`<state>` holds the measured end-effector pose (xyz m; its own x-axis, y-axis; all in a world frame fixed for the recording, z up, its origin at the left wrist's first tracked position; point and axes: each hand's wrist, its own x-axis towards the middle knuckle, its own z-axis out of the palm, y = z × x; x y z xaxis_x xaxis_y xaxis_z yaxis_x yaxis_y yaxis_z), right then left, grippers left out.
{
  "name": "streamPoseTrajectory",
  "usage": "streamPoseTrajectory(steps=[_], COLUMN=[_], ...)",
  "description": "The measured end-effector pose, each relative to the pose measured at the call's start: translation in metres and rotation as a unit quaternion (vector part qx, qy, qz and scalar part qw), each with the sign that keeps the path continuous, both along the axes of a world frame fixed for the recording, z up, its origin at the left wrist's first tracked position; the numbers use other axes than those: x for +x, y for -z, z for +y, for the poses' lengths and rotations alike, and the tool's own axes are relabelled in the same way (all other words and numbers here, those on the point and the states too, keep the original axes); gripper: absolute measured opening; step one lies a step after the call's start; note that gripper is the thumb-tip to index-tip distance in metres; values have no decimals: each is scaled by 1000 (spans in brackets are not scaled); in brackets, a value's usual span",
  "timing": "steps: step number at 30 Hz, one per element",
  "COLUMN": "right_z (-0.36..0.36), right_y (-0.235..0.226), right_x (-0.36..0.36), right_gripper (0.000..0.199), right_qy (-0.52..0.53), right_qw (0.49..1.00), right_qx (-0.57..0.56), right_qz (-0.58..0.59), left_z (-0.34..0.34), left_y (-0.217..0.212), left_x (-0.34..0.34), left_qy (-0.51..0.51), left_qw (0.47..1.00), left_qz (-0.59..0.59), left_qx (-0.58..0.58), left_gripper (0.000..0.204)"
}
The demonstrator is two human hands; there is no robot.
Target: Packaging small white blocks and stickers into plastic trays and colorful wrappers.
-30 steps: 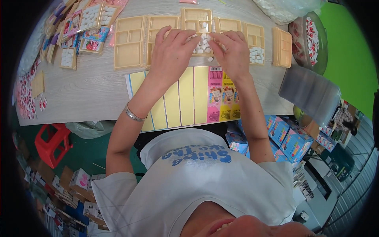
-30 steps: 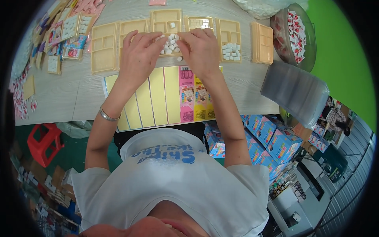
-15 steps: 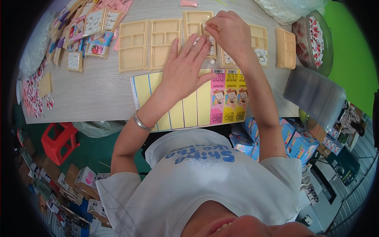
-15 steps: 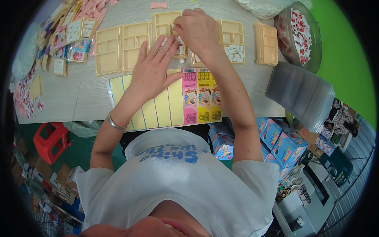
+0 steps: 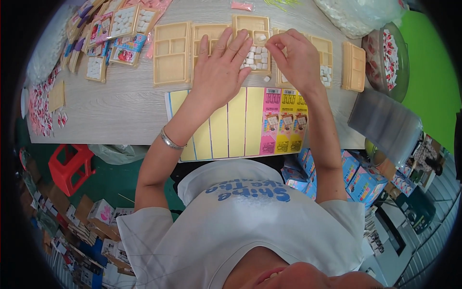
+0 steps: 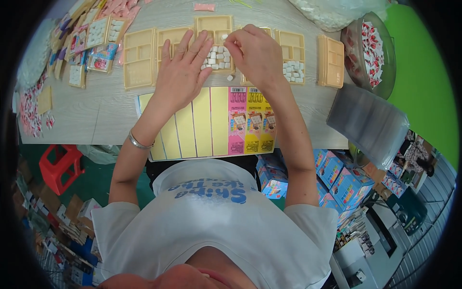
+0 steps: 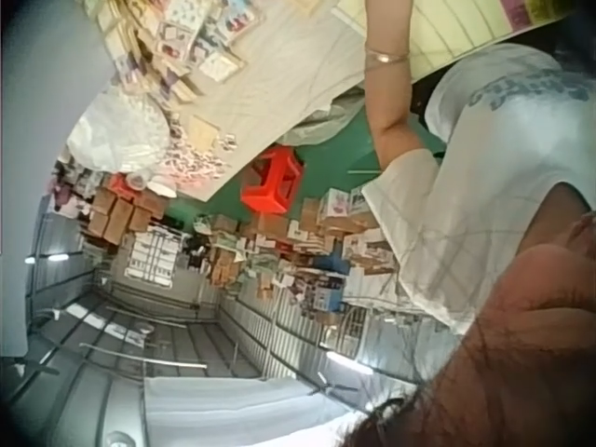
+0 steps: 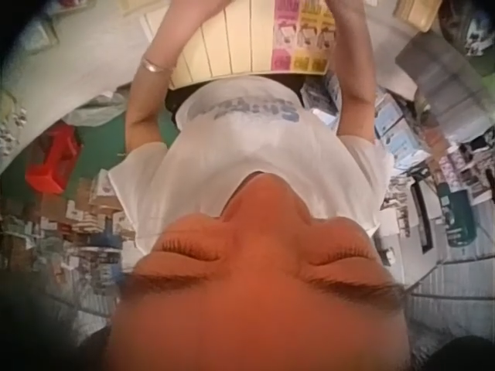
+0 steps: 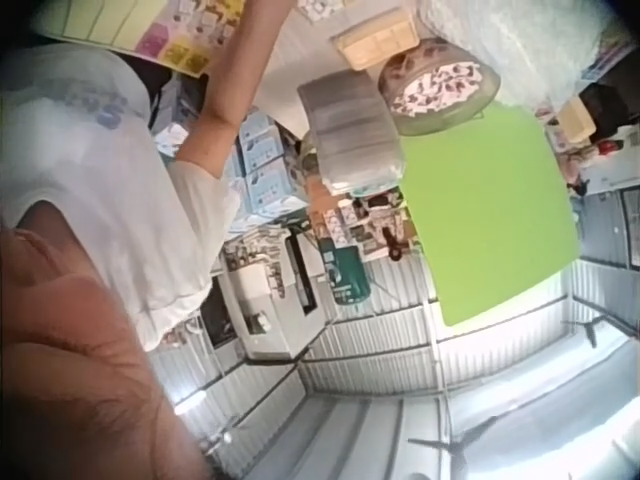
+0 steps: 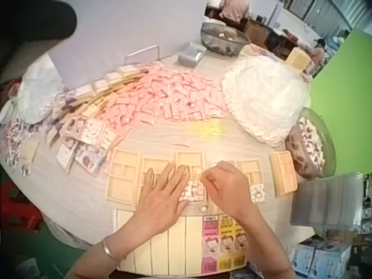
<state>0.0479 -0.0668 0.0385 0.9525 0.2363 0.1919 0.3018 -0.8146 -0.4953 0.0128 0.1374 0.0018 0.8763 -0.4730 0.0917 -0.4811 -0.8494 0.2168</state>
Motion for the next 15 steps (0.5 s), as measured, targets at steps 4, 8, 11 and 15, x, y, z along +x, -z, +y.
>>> streamPoseTrajectory(steps=[4,8,11,15], right_z=[3,11,16,14], right_y=[9,2,3,11], right_x=[7,17,18,22], right_gripper=[9,11,13,13], right_qy=[8,-1,16,25], right_qw=[998,993,983,983], right_qx=[-41,-118,-184,-182], right_qz=[-42,-7,14,-4], left_z=[-4,-3,-5,-5], left_y=[-2,-1,3,2], left_x=[-1,0,-1,0], left_qy=[-2,-6,-5,0], left_qw=[1000,1000,1000,1000], left_qz=[20,21,8,14], left_qx=[-1,10,4,-7], left_gripper=[65,67,68,70])
